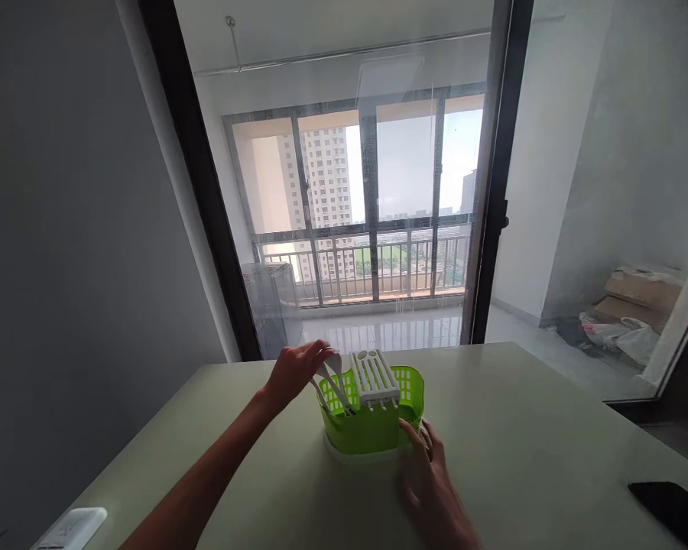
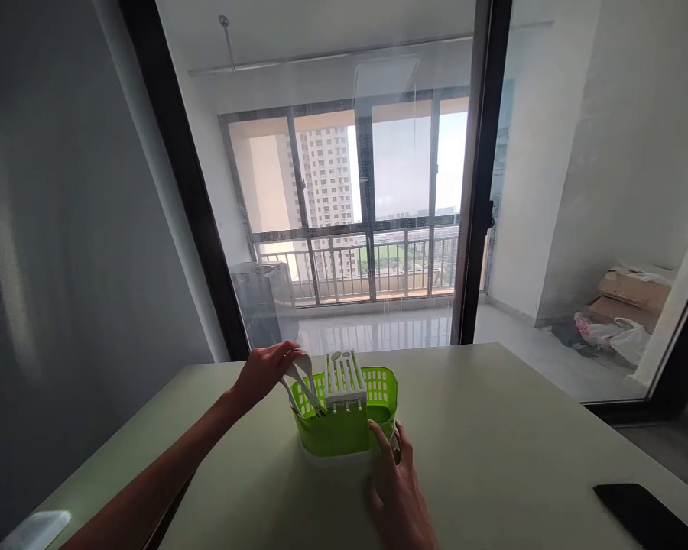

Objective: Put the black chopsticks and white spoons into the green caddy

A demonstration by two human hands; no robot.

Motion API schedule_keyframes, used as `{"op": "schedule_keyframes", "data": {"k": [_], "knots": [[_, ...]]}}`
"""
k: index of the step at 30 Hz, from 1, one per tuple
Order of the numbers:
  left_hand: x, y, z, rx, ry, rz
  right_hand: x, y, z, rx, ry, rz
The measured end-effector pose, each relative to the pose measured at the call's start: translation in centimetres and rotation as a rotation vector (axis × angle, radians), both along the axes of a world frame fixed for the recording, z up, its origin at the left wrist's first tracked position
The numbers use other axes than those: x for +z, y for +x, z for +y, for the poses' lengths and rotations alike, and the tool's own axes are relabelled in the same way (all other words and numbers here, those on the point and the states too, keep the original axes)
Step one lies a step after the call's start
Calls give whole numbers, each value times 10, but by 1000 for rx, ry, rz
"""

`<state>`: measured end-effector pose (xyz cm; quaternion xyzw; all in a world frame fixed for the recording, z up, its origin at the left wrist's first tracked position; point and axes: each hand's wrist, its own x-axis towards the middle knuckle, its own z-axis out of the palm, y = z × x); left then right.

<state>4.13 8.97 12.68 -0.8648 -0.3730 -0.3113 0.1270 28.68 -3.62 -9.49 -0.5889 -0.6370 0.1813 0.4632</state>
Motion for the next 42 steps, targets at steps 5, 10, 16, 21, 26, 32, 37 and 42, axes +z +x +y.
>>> {"op": "schedule_keyframes", "data": {"k": [5, 10, 16, 21, 26, 32, 37, 42], "knots": [[6, 9, 16, 141, 20, -68, 1, 2, 0, 33, 1, 23], [23, 4, 27, 260, 24, -145, 4, 1, -2, 23, -6, 1], [40, -22, 29, 396, 1, -311, 9, -1, -4, 2, -32, -21], [40, -60, 26, 516, -117, -387, 5, 0, -2, 27, -25, 10], [19, -101, 14, 498, -419, -254, -1, 0, 1, 26, 6, 27], [-26, -122, -6, 349, -751, -36, 2, 1, -2, -2, -24, 15], [-56, -126, -12, 279, -857, 103, 6, 2, -4, 17, -17, -20], [-75, -128, -14, 213, -858, 222, 9, 4, -6, 13, -23, -29]]}}
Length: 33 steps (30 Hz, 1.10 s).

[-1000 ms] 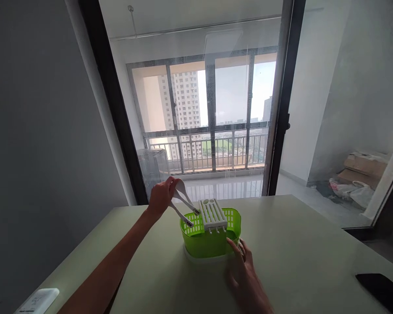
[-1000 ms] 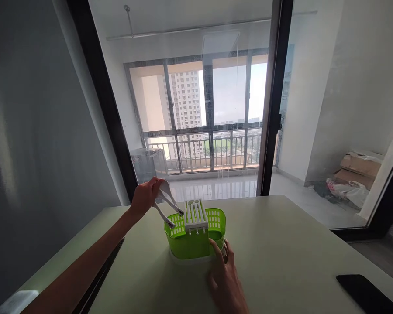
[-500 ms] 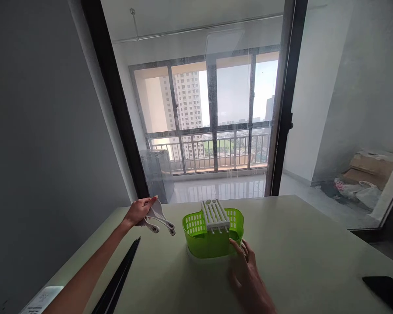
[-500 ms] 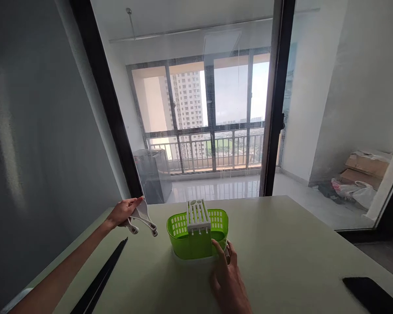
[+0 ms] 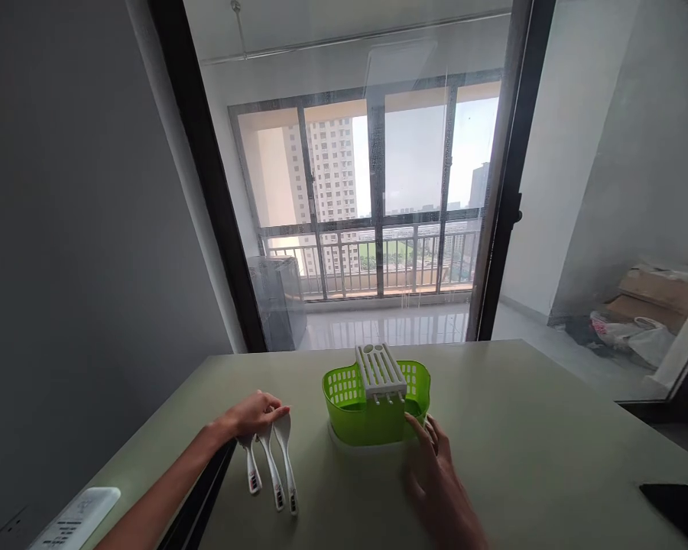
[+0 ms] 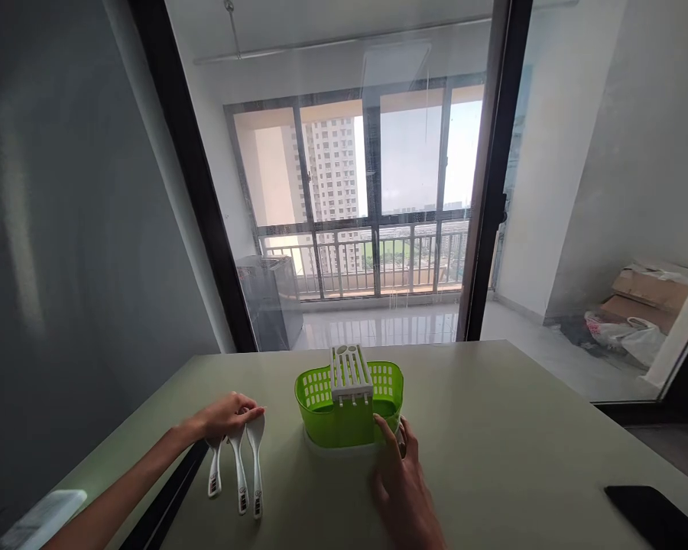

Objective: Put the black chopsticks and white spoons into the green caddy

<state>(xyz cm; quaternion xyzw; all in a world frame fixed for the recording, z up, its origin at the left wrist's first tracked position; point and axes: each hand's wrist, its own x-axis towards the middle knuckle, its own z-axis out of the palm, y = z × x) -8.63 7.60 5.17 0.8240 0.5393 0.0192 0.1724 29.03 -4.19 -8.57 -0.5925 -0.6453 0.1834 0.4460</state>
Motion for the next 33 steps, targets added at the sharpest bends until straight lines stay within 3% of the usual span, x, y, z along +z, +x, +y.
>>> {"op": "schedule_keyframes", "data": {"k": [4, 11, 23, 28, 33], "knots": [[-9, 1, -3, -94, 25, 84, 0, 0, 0, 6, 31, -2], [-17, 6, -15, -199, 200, 228, 1, 0, -2, 9, -4, -7], [-28, 13, -29, -208, 405, 372, -3, 2, 0, -2, 22, 2], [-20, 19, -28, -242, 468, 371, -1, 2, -1, -2, -8, 13], [1, 55, -30, -228, 738, 119, -1, 4, 0, 15, -12, 0]]}}
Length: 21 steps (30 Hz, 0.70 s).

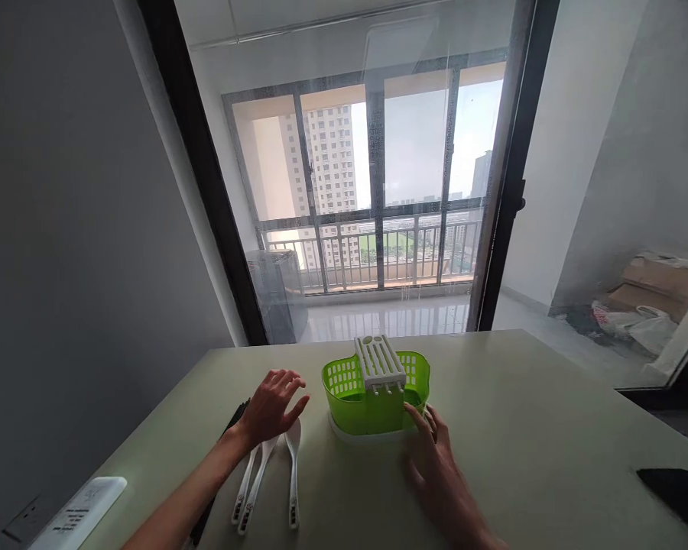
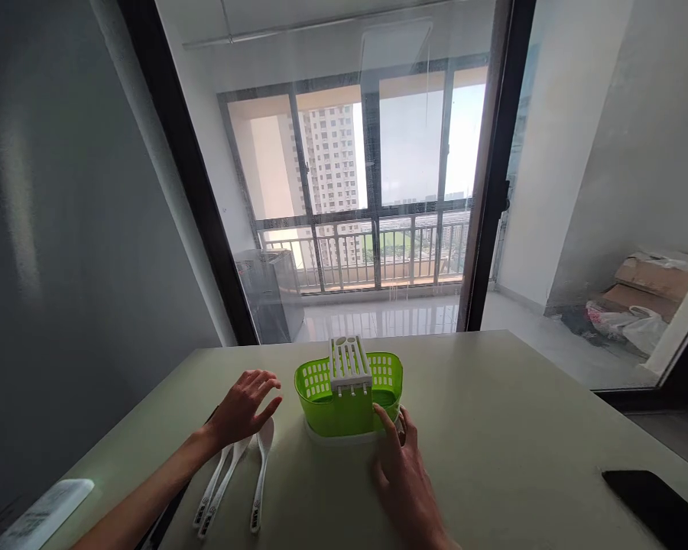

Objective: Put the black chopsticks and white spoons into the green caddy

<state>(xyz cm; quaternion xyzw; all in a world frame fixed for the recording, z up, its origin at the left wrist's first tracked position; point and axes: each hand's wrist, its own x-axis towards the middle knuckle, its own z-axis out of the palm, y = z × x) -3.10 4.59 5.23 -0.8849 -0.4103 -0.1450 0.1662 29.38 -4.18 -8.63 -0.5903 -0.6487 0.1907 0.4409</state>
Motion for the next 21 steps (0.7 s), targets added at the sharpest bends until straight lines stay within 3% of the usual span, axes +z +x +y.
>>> {"op": "schedule_keyframes", "data": {"k": [4, 6, 9, 12, 16, 21], "knots": [[19, 64, -12, 28, 151, -313, -1, -1, 1, 4, 16, -8], [28, 102, -24, -25, 185, -392, -2, -1, 1, -14, 15, -12], [36, 154, -41, -93, 205, -395, -3, 0, 1, -20, 27, -27], [31, 190, -47, -91, 181, -297, -2, 2, 1, 2, 44, -47], [19, 200, -33, -57, 169, -240, 3, 3, -2, -29, 62, -20], [25, 158, -4, -1, 181, -194, 14, -1, -6, -86, 68, 50]]}}
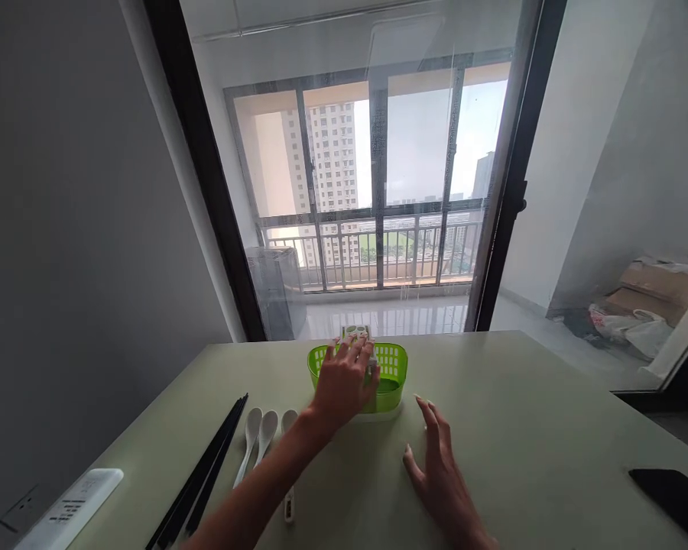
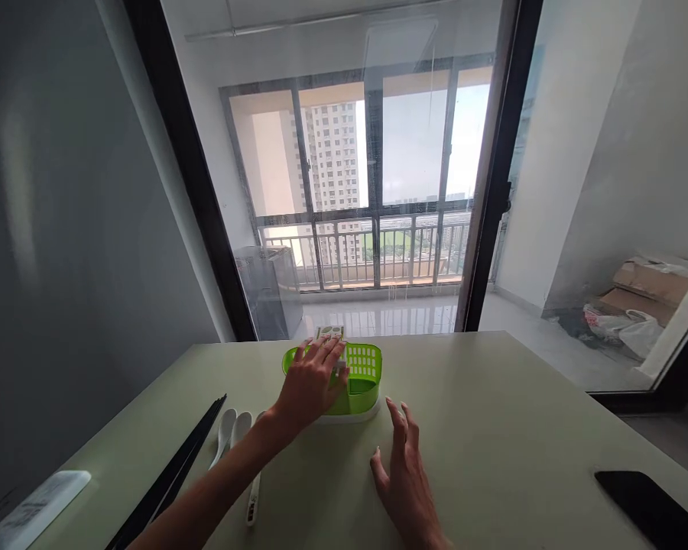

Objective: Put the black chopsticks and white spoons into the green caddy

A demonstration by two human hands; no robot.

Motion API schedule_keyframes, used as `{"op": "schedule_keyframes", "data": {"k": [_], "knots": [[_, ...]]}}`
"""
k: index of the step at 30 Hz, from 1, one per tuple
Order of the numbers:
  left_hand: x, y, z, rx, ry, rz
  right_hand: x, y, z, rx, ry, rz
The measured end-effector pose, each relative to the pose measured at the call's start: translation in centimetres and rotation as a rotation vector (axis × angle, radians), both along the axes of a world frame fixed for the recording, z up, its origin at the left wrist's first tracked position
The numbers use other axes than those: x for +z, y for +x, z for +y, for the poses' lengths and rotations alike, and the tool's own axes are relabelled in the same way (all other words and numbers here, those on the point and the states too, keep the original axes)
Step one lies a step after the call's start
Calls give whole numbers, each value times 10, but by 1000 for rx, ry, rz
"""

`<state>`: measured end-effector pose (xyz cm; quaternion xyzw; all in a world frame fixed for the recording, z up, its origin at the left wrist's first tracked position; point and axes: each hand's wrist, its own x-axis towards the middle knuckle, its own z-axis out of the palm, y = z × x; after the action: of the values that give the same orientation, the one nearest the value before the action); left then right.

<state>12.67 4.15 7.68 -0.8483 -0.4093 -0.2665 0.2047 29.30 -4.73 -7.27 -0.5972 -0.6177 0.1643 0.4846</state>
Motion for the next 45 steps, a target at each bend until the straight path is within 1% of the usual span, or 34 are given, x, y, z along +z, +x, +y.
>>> {"op": "schedule_keyframes", "data": {"k": [3, 7, 10, 13, 16, 18, 20, 22, 24, 26, 28, 29, 31, 33, 35, 37, 39, 45], "knots": [[10, -42, 20, 109, -10, -14, 1, -2, -2, 8, 5, 14], [20, -100, 46, 291, -31, -46, -2, -2, -2, 8, -28, 4], [26, -139, 57, 353, -65, -34, -9, 0, 1, 9, -42, -18], [28, -168, 60, 385, -81, -29, -17, 2, 4, 47, -76, -44], [28, -181, 60, 400, -90, -23, -22, 4, 6, 82, -96, -63], [27, -177, 56, 395, -55, -20, -23, 4, 6, 69, -98, -72], [24, -160, 48, 351, 14, -45, -23, 4, 5, 58, -109, -85], [17, -133, 32, 246, 61, -116, -24, 5, 5, 68, -122, -101], [3, -100, 11, 93, 9, -205, -25, 6, 5, 74, -123, -121], [-16, -66, -13, -22, -151, -301, -25, 6, 5, 76, -110, -144], [-42, -35, -35, -77, -400, -388, -25, 6, 5, 70, -100, -163], [-56, -22, -44, -75, -522, -439, -24, 6, 5, 69, -96, -167], [-83, 1, -56, -65, -709, -545, -24, 7, 5, 92, -98, -171], [-106, 18, -63, -67, -834, -631, -24, 7, 6, 123, -106, -170], [-122, 27, -64, -52, -909, -681, -24, 7, 6, 138, -111, -172], [-130, 31, -65, -34, -952, -687, -23, 7, 7, 143, -101, -180], [-132, 31, -65, -34, -959, -673, -21, 6, 7, 158, -92, -190], [-122, 26, -75, -109, -913, -624, -12, 7, 5, 188, -142, -195]]}}
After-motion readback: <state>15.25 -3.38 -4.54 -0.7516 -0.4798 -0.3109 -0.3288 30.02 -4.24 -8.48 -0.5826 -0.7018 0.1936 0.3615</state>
